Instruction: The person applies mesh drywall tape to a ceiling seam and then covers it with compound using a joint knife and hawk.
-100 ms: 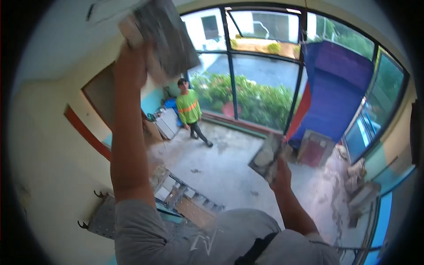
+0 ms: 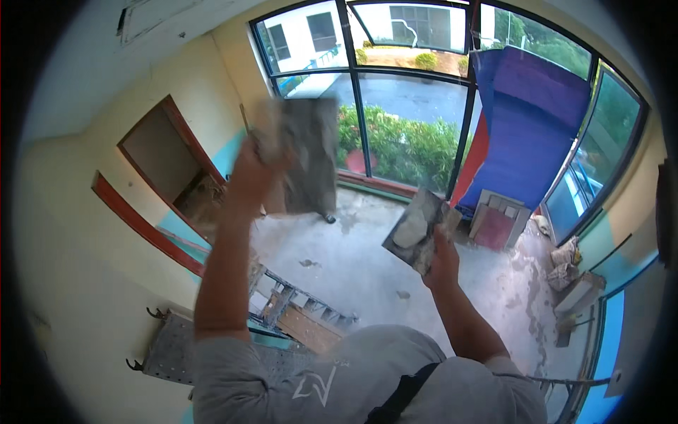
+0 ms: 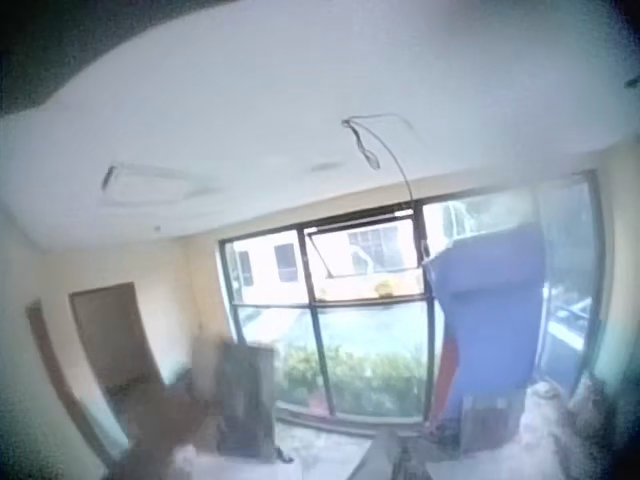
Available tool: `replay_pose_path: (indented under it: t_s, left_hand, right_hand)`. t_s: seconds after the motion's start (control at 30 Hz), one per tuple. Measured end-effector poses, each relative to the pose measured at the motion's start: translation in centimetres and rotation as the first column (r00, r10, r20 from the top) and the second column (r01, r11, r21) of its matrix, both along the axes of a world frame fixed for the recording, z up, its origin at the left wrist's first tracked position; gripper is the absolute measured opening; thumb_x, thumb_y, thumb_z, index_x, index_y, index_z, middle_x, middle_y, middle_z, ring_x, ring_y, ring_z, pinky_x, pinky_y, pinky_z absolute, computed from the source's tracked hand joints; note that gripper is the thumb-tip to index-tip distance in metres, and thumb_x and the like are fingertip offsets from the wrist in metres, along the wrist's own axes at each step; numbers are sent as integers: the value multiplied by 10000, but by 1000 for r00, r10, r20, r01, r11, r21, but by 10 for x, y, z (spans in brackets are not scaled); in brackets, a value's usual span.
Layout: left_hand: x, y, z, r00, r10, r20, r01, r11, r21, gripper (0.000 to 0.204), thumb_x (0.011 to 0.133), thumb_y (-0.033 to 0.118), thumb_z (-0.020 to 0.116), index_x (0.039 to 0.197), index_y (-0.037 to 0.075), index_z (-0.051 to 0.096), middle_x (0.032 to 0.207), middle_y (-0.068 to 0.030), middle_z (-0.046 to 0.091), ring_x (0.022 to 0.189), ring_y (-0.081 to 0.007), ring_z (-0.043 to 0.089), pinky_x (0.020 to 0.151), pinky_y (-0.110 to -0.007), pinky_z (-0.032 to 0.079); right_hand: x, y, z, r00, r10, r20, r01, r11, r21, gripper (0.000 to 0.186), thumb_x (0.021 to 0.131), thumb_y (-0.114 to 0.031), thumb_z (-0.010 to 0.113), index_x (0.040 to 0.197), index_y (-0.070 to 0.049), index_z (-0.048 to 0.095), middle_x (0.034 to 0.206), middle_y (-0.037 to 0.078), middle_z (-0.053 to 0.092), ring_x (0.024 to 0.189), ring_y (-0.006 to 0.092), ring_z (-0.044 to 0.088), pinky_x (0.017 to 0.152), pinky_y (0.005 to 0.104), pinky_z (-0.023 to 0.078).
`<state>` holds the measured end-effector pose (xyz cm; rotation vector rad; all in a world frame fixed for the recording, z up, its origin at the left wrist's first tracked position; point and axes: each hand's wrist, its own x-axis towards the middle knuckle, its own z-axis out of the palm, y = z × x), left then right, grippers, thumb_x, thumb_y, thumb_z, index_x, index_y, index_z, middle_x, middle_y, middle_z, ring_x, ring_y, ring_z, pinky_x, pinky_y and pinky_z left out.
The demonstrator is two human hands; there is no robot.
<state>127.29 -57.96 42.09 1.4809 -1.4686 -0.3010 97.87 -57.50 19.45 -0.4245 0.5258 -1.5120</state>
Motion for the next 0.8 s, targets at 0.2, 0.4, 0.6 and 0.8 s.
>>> replay_pose_path:
  t_s: [0.2,0.4,0.6,0.8]
  left_hand:
    - [-20,10,-118,971,-226,-85,240,937,256,776,783,284,773,1359,-67,389,1164,-205,631,1038,-273,638,896,-365,496]
    - [-39,28,-108,983,-155,94,118,940,321,576,785,236,743,1219,-26,469,993,-217,667,908,-321,673,801,-405,523]
    - [-11,25,-98,965,-13,260,-31,986,164,596,801,228,701,1268,-9,417,1034,-287,634,980,-448,632,851,-488,503]
    - [45,3,54,792,-98,-602,-238,859,-453,523,870,211,714,1266,0,446,1036,-118,635,935,-259,632,823,-385,520]
  right_hand:
    - [21,-9,7,997,0,-75,-13,987,-163,445,977,-273,585,1347,-87,423,1245,85,560,1106,239,599,919,421,527]
    - [38,-1,7,953,20,-301,-58,991,-120,404,975,-243,602,1288,-27,467,1184,76,588,1075,183,573,949,348,474]
    - [49,-7,6,945,144,-295,-209,957,-202,459,976,-246,585,1343,-16,431,1206,93,562,1057,224,580,926,380,489]
    - [43,1,-21,971,219,-93,-233,951,-204,488,965,-293,586,1345,-35,423,1196,101,566,1054,272,605,892,431,521]
